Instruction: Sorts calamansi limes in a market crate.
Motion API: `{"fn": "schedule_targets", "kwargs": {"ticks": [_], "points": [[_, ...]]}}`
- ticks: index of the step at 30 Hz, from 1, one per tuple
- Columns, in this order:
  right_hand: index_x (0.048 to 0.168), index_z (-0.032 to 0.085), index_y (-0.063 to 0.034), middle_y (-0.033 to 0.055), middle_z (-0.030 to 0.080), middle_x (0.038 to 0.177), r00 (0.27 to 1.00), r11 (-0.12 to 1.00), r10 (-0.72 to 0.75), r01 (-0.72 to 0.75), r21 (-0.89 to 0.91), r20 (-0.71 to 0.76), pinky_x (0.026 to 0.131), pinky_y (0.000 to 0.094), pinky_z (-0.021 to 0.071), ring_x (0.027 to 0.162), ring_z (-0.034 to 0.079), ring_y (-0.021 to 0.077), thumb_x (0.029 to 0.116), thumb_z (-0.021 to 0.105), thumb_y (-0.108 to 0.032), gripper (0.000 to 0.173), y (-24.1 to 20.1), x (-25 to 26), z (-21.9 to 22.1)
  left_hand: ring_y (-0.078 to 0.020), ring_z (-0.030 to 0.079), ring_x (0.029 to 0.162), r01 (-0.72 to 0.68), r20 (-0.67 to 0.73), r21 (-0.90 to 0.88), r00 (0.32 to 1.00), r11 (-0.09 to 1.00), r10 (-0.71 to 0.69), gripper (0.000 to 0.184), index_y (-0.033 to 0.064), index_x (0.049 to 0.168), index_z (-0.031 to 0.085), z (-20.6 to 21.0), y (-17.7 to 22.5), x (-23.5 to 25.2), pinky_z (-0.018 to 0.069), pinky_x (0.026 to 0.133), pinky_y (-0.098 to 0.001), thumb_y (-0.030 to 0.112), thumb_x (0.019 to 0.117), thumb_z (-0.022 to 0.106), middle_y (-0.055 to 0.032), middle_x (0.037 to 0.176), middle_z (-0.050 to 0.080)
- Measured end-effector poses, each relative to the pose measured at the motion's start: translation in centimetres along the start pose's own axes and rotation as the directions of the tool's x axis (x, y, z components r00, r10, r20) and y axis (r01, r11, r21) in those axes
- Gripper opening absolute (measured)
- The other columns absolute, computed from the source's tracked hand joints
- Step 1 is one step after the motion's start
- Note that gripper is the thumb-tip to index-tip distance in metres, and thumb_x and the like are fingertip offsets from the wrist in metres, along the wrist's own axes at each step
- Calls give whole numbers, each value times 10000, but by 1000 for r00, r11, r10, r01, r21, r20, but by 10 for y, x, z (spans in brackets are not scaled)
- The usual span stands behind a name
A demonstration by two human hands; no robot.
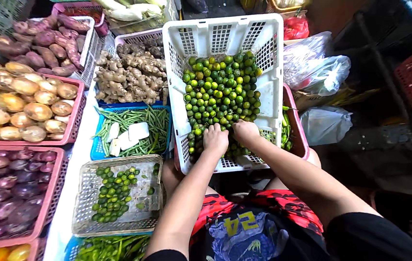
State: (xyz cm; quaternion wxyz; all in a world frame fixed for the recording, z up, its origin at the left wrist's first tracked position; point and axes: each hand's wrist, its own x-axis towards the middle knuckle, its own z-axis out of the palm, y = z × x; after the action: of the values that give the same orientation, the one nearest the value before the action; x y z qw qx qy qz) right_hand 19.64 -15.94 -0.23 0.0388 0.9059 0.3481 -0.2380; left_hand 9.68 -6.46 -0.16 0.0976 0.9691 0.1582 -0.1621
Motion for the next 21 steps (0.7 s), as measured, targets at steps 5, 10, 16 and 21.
{"fn": "schedule_targets", "kwargs": {"ticks": [5,10,16,21], "points": [[1034,768,-113,143,741,961,999,901,51,-47,432,2,798,624,567,925,715,345,883,709,-457,380,32,-3,-19,-366,532,1255,89,155,111,982,990,-106,276,134,1190,739,-23,13,12,459,985,-547,239,964,619,-168,1397,546],[1236,581,-167,76,665,1078,996,-150,-87,-8,989,-5,591,299,522,704,609,139,1007,426,-255,290,64,-70,-2,-362,536,1253,224,118,39,967,974,-227,269,104,1132,747,-10,20,29,453,969,-561,279,973,619,-174,1394,556],[1402,605,-172,62,683,1014,991,130,125,-62,990,46,568,299,506,669,590,140,1048,602,-291,373,50,-72,0,-376,511,1288,329,64,-57,943,942,-326,495,95,1098,758,-5,23,30,435,1007,-584,540,884,720,-168,1392,554],[1208,732,-174,171,730,1131,998,943,64,-56,328,-15,846,661,549,1051,696,405,940,709,-396,348,9,-48,-2,-317,602,1168,238,-66,-698,917,675,-393,408,86,1154,723,-42,-22,-26,521,959,-533,429,933,694,-159,1257,617]]}}
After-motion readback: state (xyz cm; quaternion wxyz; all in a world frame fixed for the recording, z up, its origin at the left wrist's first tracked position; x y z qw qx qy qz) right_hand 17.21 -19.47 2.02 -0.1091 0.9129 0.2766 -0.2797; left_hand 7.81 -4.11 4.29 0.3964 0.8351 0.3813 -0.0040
